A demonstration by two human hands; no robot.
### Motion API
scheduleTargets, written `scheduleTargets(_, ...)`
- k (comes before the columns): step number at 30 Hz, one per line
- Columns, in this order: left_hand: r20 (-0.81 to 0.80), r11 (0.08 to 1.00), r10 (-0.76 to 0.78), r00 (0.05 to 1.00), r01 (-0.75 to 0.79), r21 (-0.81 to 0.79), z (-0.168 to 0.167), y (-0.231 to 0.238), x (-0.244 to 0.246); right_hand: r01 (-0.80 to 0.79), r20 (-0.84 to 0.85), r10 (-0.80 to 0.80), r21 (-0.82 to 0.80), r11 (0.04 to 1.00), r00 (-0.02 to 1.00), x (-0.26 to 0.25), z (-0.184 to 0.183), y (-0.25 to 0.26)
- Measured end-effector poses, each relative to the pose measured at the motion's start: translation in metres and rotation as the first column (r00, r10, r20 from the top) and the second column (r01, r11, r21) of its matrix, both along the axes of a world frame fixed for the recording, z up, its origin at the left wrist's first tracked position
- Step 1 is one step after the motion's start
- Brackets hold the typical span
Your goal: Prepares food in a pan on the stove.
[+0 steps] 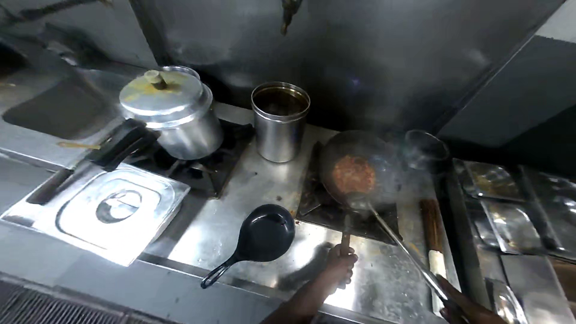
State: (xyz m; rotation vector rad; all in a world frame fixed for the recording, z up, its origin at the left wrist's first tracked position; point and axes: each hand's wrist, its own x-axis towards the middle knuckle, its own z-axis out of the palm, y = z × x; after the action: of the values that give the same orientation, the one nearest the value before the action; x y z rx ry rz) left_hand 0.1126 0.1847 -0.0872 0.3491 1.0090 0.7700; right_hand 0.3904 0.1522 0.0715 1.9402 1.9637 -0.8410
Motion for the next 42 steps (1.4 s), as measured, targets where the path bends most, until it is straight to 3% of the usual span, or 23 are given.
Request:
scheduleTargets(2, -0.025, 1.000, -0.008, 1.000, 0.008, -0.007, 0.001, -0.002, -0.003, 0.020, 0.208, -0.025, 0.029, 0.999, 0.978, -0.033, -0.017, 0.025)
scheduleTargets(4, -0.039, 1.000, -0.008, 0.999, 0.007, -0.019, 0.004, -0.003, -0.005, 0.066, 0.246, -0.087, 0.092, 0.994, 0.965, -0.061, -0.041, 0.053)
scheduleTargets(8, -0.047, 1.000, -0.006, 0.999, 0.006, -0.008, 0.012, -0.001, -0.001, 0.139, -0.037, -0.136, 0.104, 0.985, 0.990, -0.099, -0.072, 0.091)
scheduleTargets(10, -0.052, 1.000, 0.001, 0.999, -0.002, -0.012, 0.013, 0.000, 0.000, 0.120, -0.179, -0.108, 0.058, 0.991, 0.978, -0.096, -0.078, 0.085)
scheduleTargets(12, -0.058, 1.000, 0.010, 0.998, -0.011, -0.019, 0.015, -0.001, 0.001, 0.062, -0.209, -0.062, -0.008, 0.998, 0.976, -0.070, -0.067, 0.063)
scheduleTargets(14, -0.064, 1.000, 0.016, 0.998, -0.017, -0.024, 0.016, -0.002, 0.004, 0.014, -0.135, -0.021, -0.050, 0.999, 0.991, -0.030, -0.052, 0.041)
scheduleTargets(16, -0.067, 0.999, 0.024, 0.997, -0.026, -0.026, 0.018, -0.003, 0.007, -0.015, 0.048, 0.018, -0.068, 0.998, 0.999, -0.002, -0.033, 0.035)
scheduleTargets(18, -0.070, 0.999, 0.028, 0.997, -0.030, -0.022, 0.018, -0.004, 0.010, -0.006, 0.208, 0.010, -0.020, 1.000, 0.978, 0.000, -0.025, 0.046)
scheduleTargets(20, -0.084, 0.999, 0.037, 0.996, -0.038, -0.006, 0.017, -0.003, 0.015, 0.016, 0.239, -0.027, 0.047, 0.999, 0.971, -0.020, -0.032, 0.075)
scheduleTargets(22, -0.099, 0.999, 0.050, 0.994, -0.049, 0.012, 0.016, -0.002, 0.020, 0.025, 0.147, -0.040, 0.106, 0.994, 0.988, -0.047, -0.051, 0.107)
scheduleTargets(24, -0.116, 0.998, 0.067, 0.991, -0.066, 0.011, 0.015, -0.003, 0.026, 0.045, -0.047, -0.041, 0.087, 0.995, 0.998, -0.066, -0.061, 0.118)
scheduleTargets(26, -0.103, 0.997, 0.082, 0.991, -0.081, 0.013, 0.015, -0.004, 0.032, 0.011, -0.223, -0.010, 0.003, 1.000, 0.975, -0.061, -0.061, 0.103)
scheduleTargets(28, -0.079, 0.996, 0.094, 0.992, -0.094, 0.003, 0.018, -0.006, 0.037, -0.042, -0.286, 0.021, -0.070, 0.997, 0.958, -0.026, -0.055, 0.069)
scheduleTargets(30, -0.071, 0.994, 0.102, 0.992, -0.104, -0.017, 0.023, -0.008, 0.043, -0.076, -0.219, 0.048, -0.120, 0.990, 0.975, 0.016, -0.041, 0.042)
scheduleTargets(32, -0.071, 0.994, 0.101, 0.992, -0.103, -0.026, 0.028, -0.008, 0.047, -0.097, 0.002, 0.098, -0.123, 0.988, 0.995, 0.037, -0.021, 0.037)
scheduleTargets(34, -0.071, 0.994, 0.104, 0.992, -0.106, -0.034, 0.027, -0.008, 0.052, -0.100, 0.183, 0.112, -0.071, 0.992, 0.977, 0.029, -0.012, 0.051)
scheduleTargets(36, -0.070, 0.993, 0.111, 0.991, -0.114, -0.036, 0.026, -0.007, 0.055, -0.062, 0.223, 0.056, 0.017, 0.998, 0.973, 0.001, -0.020, 0.080)
scheduleTargets(39, -0.074, 0.991, 0.128, 0.989, -0.130, -0.027, 0.025, -0.005, 0.059, -0.021, 0.051, 0.017, 0.083, 0.996, 0.999, -0.043, -0.047, 0.121)
scheduleTargets(42, -0.069, 0.992, 0.126, 0.990, -0.127, -0.014, 0.023, -0.007, 0.058, -0.055, -0.201, 0.050, -0.022, 0.998, 0.978, -0.047, -0.047, 0.103)
